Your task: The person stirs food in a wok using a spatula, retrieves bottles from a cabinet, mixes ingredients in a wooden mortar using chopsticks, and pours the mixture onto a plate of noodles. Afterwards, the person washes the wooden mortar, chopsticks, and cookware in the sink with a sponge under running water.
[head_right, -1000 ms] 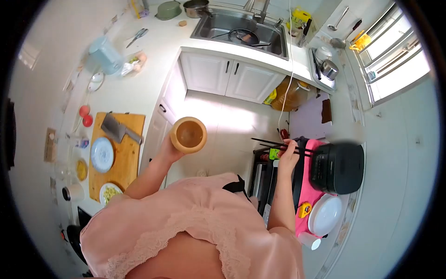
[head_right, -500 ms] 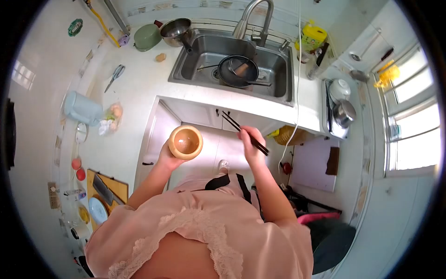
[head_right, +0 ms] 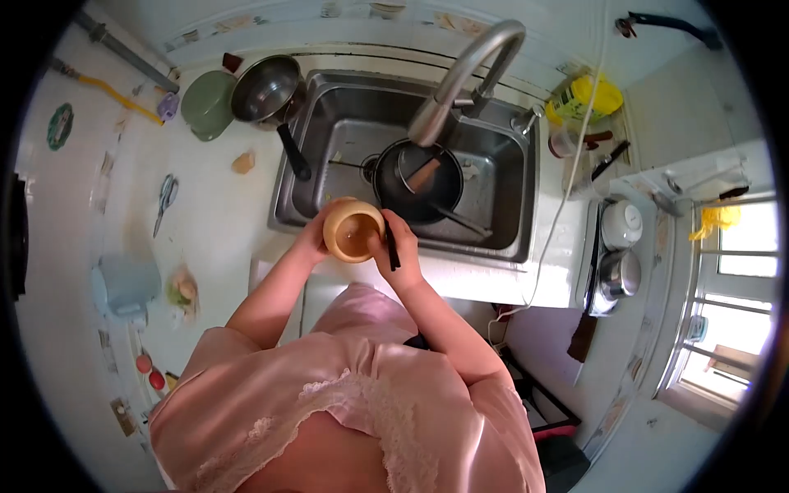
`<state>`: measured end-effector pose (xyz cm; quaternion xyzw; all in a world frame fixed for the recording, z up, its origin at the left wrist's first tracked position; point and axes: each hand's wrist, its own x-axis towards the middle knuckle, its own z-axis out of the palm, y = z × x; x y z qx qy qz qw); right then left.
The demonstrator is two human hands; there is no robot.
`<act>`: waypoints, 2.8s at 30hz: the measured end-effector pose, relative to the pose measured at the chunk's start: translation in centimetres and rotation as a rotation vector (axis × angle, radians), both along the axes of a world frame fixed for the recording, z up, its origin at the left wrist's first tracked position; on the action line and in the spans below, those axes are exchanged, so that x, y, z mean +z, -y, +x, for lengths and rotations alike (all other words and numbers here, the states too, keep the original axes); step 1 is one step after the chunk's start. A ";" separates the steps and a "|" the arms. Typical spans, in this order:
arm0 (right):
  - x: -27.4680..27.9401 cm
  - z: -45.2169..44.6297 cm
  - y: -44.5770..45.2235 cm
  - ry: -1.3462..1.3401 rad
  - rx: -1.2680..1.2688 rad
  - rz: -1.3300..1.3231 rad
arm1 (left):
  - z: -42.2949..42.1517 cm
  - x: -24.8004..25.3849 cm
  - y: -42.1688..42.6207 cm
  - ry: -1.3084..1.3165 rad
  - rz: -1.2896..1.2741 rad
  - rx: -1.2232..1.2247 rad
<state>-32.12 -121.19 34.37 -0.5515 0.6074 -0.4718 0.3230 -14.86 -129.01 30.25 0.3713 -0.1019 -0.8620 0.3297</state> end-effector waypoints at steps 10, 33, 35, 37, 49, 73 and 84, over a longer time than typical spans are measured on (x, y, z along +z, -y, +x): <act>-4.7 1.4 11.7 -0.283 0.165 0.062 | 1.0 -3.3 10.0 -0.035 0.404 -0.107; -8.7 -12.4 8.8 -0.371 0.141 0.134 | 2.2 -20.4 13.9 1.630 -0.524 -0.239; -7.5 -13.3 8.9 -0.359 0.136 0.077 | -2.1 -13.1 13.7 1.777 -1.127 -0.257; -8.0 -13.6 9.4 -0.468 0.132 0.057 | -4.5 -12.0 13.8 1.710 -1.215 -0.430; -8.5 -13.8 12.7 -0.049 -0.292 -0.068 | -10.1 -2.1 11.2 1.597 -1.496 0.094; -6.0 -12.0 8.4 -0.009 -0.066 -0.002 | -17.9 -6.9 9.1 0.342 0.198 -0.183; -4.2 -14.2 9.5 -0.319 0.280 0.384 | -18.3 -4.5 9.4 0.232 0.372 -0.411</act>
